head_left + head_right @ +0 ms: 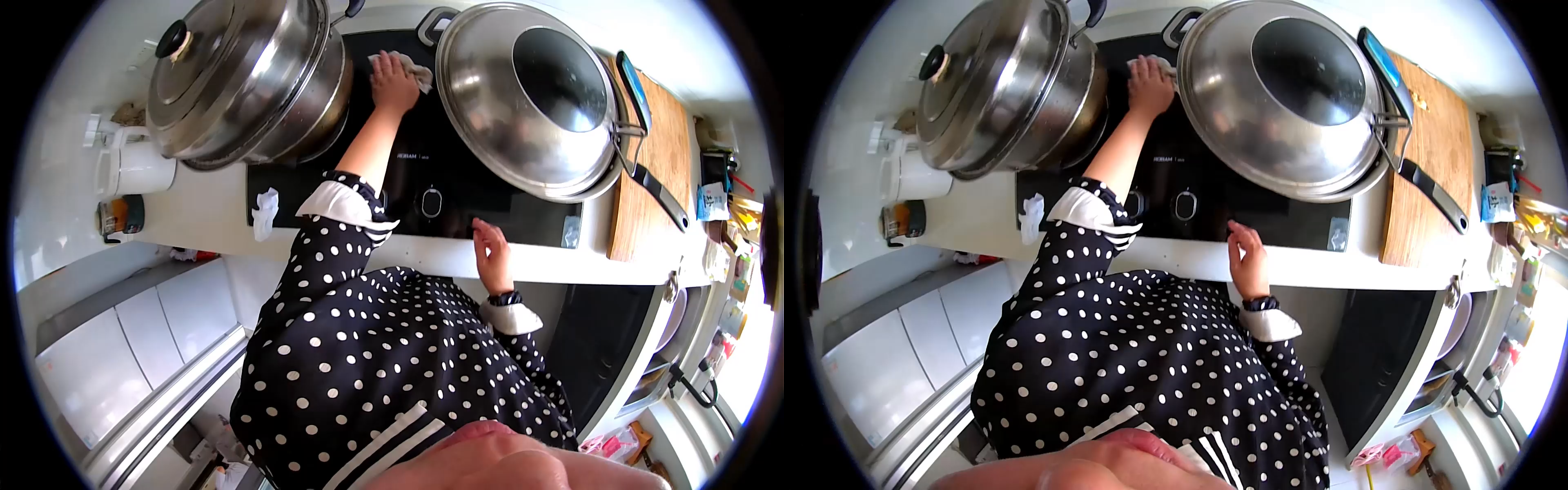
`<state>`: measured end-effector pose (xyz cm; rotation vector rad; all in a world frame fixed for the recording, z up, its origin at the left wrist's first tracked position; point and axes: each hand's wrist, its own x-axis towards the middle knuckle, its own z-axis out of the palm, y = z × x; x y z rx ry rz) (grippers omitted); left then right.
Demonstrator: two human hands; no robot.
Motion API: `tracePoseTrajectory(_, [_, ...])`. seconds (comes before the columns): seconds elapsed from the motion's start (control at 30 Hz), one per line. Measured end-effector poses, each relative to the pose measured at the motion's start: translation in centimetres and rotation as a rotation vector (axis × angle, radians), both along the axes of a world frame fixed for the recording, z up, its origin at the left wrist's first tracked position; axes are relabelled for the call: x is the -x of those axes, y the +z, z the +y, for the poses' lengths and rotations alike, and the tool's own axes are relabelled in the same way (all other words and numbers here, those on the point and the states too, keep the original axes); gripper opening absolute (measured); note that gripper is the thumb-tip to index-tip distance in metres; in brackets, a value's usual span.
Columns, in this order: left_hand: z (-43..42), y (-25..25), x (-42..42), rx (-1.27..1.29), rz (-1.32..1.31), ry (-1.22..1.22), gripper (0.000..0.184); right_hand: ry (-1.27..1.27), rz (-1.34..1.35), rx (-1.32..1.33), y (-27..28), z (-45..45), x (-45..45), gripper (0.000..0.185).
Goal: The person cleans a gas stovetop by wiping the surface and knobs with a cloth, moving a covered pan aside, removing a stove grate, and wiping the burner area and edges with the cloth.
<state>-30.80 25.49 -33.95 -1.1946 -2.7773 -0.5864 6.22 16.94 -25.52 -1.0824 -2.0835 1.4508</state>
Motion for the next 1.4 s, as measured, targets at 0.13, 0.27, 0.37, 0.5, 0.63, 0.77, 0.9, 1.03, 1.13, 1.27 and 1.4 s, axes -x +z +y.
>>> tracePoseTrajectory(0.13, [3.9,1.2,4.8,0.033,-0.085,0.184,0.063,0.001,-0.037,0.006,2.0,0.4,0.0,0.021])
tracePoseTrajectory(0.27, [7.0,1.3,4.9,-0.034,-0.234,-0.062,0.059,-0.109,-0.058,0.091,1.5,0.8,-1.4,0.021])
tracePoseTrajectory(0.37, [10.8,-2.1,3.6,-0.388,-0.834,-0.305,0.057,-0.105,-0.080,0.050,1.4,1.3,-1.5,0.020])
tracePoseTrajectory(0.5, [5.3,7.0,-0.4,0.102,-0.338,-0.326,0.055,-0.020,-0.080,-0.025,2.3,2.5,-0.6,0.019])
tracePoseTrajectory(0.63, [0.8,2.7,4.2,0.169,-0.013,-0.064,0.055,-0.005,-0.035,-0.067,2.7,3.0,-1.6,0.018])
tracePoseTrajectory(0.77, [2.7,1.4,1.5,0.197,0.006,-0.214,0.058,-0.093,-0.021,-0.047,3.4,2.7,-3.4,0.018])
tracePoseTrajectory(0.9, [1.6,1.1,-1.4,0.280,0.014,-0.461,0.062,-0.182,-0.007,-0.198,6.0,4.1,-5.7,0.015])
tracePoseTrajectory(1.03, [-3.1,4.7,-3.2,0.345,-0.026,-0.498,0.059,-0.379,-0.110,-0.619,9.3,9.5,-10.2,0.020])
tracePoseTrajectory(1.13, [-5.9,8.8,-4.7,0.492,0.013,-0.521,0.056,-0.358,-0.205,-1.001,11.6,15.6,-12.6,0.042])
tracePoseTrajectory(1.27, [-8.4,12.0,-8.0,0.035,0.055,-0.417,0.051,-0.248,-0.532,-1.090,12.2,23.6,-13.4,0.070])
tracePoseTrajectory(1.4, [-12.2,16.3,-14.6,-0.258,-0.340,-0.378,0.034,-0.049,-0.871,-0.883,12.0,29.2,-14.6,0.052])
